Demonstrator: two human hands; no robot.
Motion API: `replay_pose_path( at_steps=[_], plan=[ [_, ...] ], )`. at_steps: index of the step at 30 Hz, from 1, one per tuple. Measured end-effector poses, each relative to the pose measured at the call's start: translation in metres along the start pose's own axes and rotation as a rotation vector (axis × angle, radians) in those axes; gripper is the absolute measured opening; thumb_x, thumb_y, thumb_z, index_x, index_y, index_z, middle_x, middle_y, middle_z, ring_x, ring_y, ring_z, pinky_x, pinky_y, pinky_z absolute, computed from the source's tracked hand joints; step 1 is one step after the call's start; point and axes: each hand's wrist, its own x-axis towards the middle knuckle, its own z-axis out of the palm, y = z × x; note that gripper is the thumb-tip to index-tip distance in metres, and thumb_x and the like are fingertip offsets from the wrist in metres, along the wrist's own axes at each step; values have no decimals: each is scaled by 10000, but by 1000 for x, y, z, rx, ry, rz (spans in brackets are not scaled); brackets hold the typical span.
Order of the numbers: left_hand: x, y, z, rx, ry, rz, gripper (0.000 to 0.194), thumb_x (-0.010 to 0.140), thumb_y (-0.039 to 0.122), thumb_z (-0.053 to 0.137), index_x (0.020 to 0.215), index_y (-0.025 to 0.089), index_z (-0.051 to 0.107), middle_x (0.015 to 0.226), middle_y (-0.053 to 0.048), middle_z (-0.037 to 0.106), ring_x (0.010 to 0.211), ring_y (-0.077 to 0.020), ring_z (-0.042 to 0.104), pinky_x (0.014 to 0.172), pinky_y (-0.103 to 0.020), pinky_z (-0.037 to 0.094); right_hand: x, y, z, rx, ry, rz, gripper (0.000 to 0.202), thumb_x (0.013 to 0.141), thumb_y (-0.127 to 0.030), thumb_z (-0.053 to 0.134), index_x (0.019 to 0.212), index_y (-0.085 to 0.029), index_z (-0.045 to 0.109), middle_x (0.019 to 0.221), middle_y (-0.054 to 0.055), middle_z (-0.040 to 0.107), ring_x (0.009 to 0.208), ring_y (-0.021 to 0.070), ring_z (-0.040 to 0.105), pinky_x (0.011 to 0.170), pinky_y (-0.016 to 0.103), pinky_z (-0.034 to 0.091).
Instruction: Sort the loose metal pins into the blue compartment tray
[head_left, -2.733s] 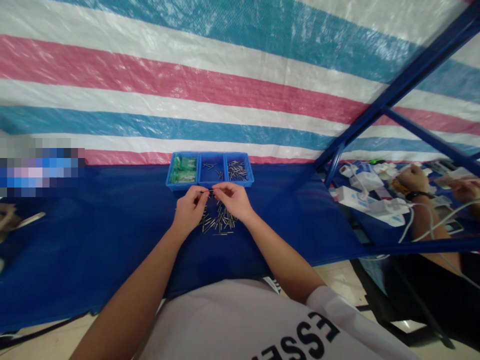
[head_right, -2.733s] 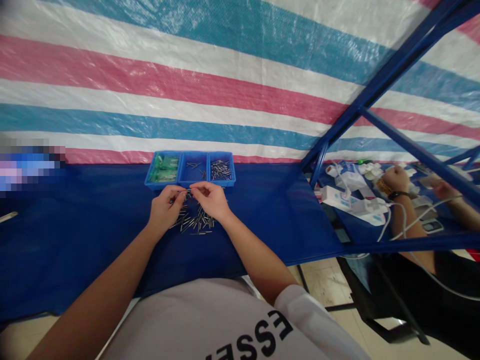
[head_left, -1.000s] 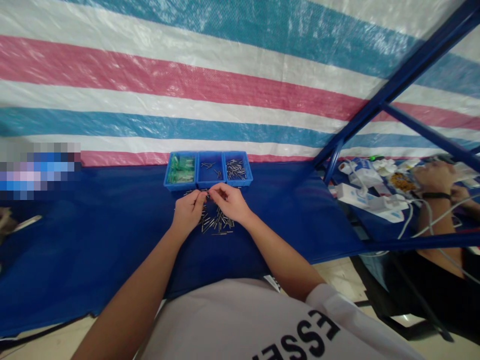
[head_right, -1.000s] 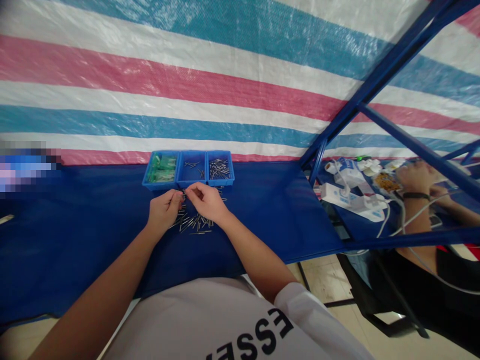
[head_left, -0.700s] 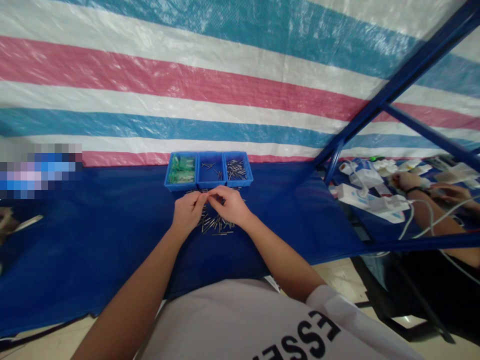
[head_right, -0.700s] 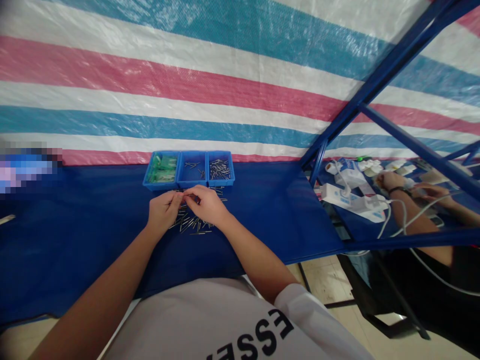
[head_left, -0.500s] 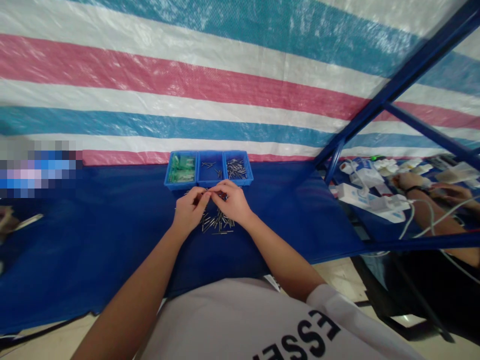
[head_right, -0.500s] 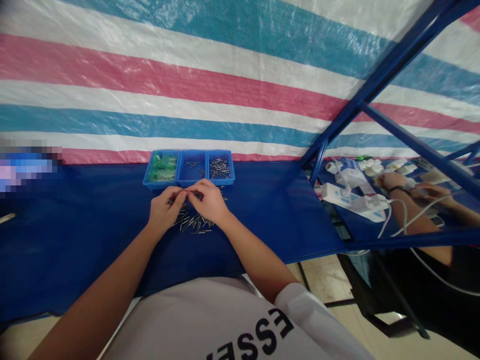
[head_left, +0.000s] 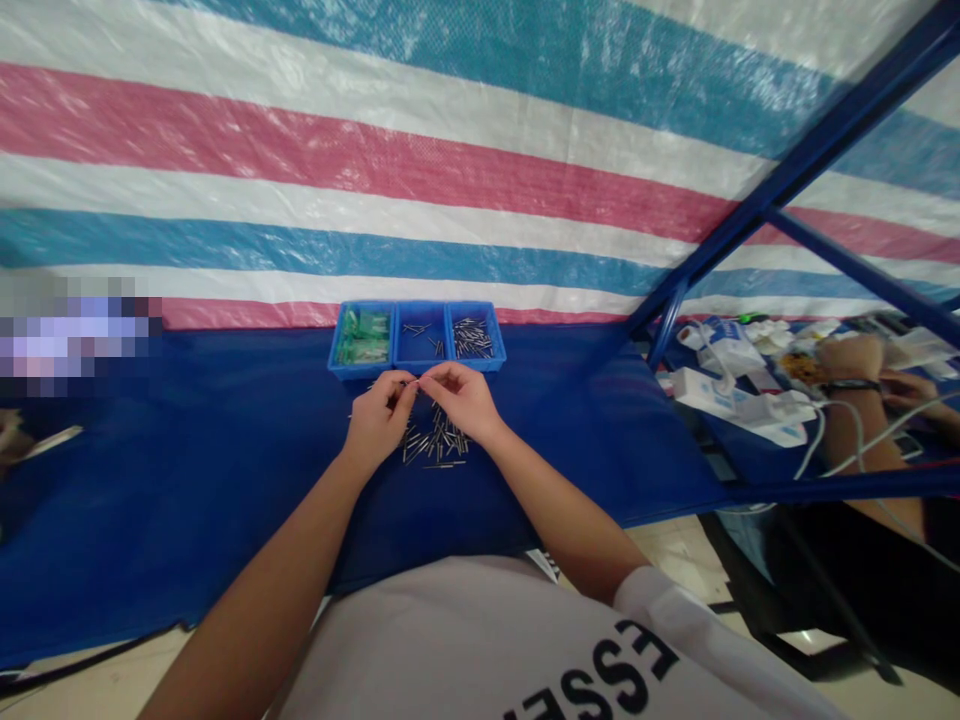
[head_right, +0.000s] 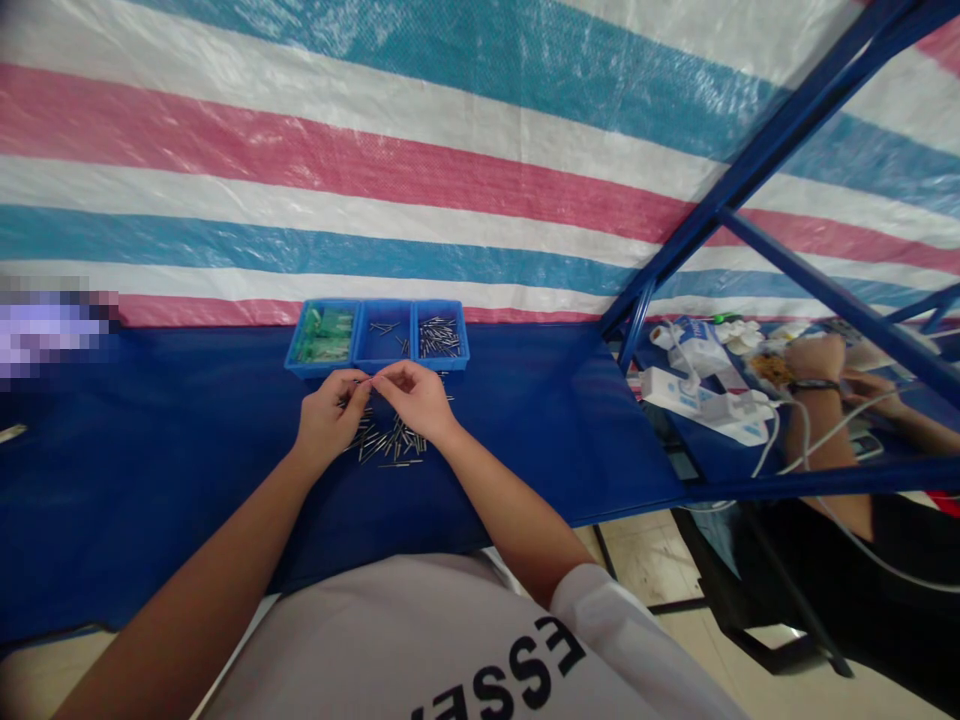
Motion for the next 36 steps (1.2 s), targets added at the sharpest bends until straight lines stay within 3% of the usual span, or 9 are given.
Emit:
replay_pose_path(
  at_steps=[5, 14, 21, 30, 36],
  plan=[
    [1, 0, -3, 25, -37, -30, 287, 943, 372, 421, 898, 173, 623, 658, 10, 612, 582, -108, 554, 594, -217, 416, -4, -10, -5, -252, -43, -47, 302, 826, -447, 607, 753, -157, 651, 689, 3, 641, 602, 95, 533, 596, 219, 421],
    [-1, 2, -2, -61, -96, -29, 248, 929, 368, 445, 863, 181, 595, 587, 35, 574, 523, -100, 532, 558, -214, 408, -6, -11, -6, -370, -69, 4, 497, 874, -578, 487, 664, -157, 646, 536, -24, 546, 500, 80, 475, 535, 208, 361],
    [2, 4, -5, 33, -32, -41, 330, 929, 364, 428, 678, 185, 545, 563, 19, 560, 531, -106, 522, 546, -230, 376, -7, -11, -5, -339, -136, -82, 377, 893, -502, 496, 769, -165, 610, 634, -22, 580, 570, 87, 510, 570, 202, 387],
    [-1, 2, -2, -66, -86, -32, 254, 937, 371, 430, 953, 178, 594, 667, 16, 608, 585, -110, 564, 586, -220, 423, -4, -12, -6, -275, -96, 29, 564, 885, -619, 427, 582, -169, 581, 501, -25, 531, 476, 83, 488, 555, 213, 395],
    [-1, 3, -4, -12, -104, -21, 333, 954, 369, 388, 722, 189, 546, 561, 24, 551, 530, -111, 531, 568, -234, 393, -2, -6, -5, -205, -135, 136, 622, 858, -678, 409, 525, -173, 554, 431, -22, 515, 422, 82, 482, 521, 214, 394]
  ],
)
